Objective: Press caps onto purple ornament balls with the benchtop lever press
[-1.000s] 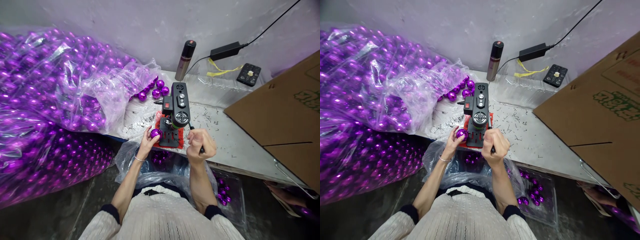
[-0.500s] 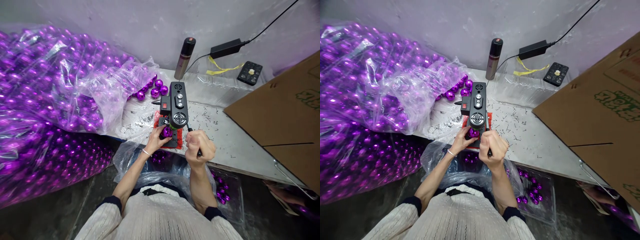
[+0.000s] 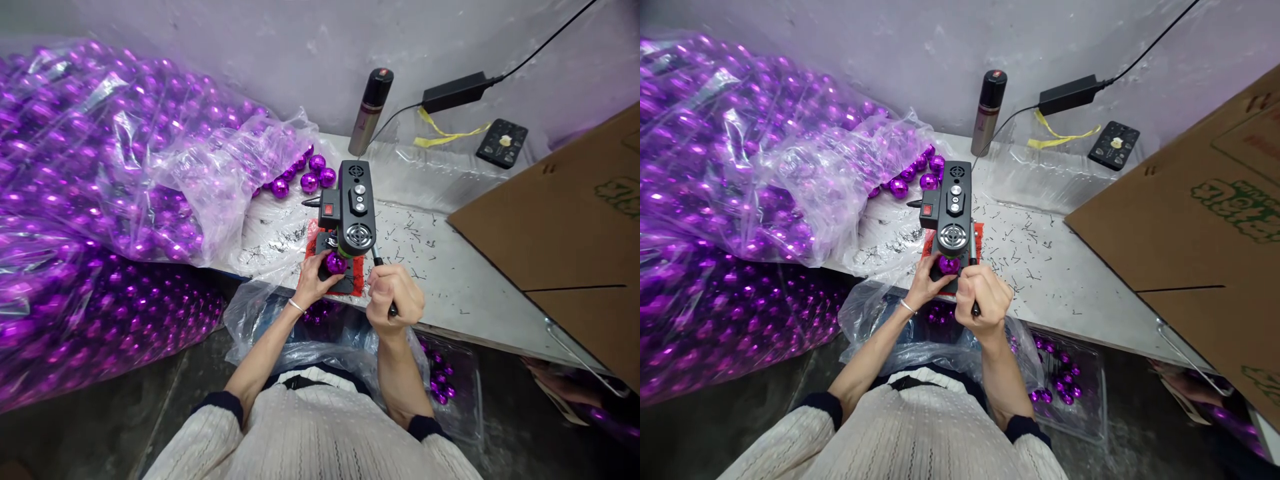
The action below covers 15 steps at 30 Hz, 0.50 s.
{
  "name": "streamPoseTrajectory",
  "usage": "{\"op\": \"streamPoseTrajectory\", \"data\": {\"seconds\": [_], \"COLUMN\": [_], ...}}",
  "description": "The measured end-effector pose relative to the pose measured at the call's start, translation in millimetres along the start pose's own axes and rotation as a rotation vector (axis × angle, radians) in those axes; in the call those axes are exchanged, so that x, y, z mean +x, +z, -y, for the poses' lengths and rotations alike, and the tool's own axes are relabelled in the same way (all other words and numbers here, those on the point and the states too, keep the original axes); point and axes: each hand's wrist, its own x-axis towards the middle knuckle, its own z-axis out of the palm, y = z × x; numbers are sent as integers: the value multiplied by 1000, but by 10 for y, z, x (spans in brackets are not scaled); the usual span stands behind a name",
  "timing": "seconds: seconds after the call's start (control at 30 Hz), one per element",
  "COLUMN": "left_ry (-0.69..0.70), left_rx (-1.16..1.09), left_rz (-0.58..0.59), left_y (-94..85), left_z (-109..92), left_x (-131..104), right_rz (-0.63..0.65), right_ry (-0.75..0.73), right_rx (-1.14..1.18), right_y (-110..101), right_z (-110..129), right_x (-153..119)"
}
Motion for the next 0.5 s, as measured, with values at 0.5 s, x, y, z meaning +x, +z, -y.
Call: {"op": "streamPoseTrajectory", "data": {"seconds": [0.5], "left_ry": [31], "left_rx": [82], "left_rz": [9], "left_y": [11], "left_z": [37], "left_x": [-7], "right_rz": [-91], "right_ry": [-63], "right_rx": [28], "right_y": [247], "right_z": [-270], "right_x": [-613]}}
